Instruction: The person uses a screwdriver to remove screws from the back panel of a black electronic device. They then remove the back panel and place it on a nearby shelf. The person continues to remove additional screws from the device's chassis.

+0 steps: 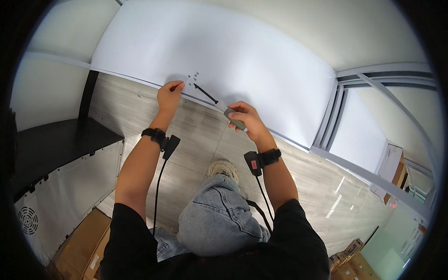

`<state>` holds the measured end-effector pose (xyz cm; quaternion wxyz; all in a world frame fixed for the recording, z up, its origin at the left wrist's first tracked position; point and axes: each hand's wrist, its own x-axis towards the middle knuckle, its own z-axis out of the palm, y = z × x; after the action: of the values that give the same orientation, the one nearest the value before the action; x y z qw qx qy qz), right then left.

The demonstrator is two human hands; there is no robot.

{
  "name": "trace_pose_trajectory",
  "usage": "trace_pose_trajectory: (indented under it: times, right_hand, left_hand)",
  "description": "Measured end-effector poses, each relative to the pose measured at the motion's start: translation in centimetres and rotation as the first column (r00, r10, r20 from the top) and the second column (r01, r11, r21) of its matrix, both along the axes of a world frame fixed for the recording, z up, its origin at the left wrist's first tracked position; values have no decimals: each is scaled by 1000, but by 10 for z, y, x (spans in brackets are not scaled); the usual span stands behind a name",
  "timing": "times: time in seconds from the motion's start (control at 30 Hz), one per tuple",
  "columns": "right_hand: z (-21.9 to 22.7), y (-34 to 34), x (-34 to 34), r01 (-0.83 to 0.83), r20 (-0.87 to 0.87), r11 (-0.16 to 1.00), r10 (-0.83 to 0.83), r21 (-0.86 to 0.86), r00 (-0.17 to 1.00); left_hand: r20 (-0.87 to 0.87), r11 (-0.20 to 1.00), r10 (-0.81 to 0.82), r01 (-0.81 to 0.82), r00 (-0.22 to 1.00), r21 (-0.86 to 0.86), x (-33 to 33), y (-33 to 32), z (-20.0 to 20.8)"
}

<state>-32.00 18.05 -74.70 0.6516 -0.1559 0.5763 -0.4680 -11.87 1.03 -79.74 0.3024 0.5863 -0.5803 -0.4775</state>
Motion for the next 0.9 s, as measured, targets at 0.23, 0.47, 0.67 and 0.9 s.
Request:
trace_pose_trajectory:
  times: [0.23, 0.47, 0.67, 0.9]
  right_hand:
    - [-13, -8, -5, 49, 37, 999, -49, -5, 998]
    - [11, -14, 7, -29, -25, 999, 28, -35, 999]
    - [119, -54, 70, -330, -204, 925, 292, -188, 935]
    - [277, -36, 236, -671, -398, 707, 562, -224, 725]
  left_hand:
    - [250, 984, -6, 50, 968, -172, -13, -15, -25]
    - [3, 997, 54, -54, 999, -51, 21, -1, -22]
    - [-461, 970, 121, -6, 879, 244, 111, 28, 97]
    - [-838, 981, 191, -118, 511, 152, 262, 117, 260]
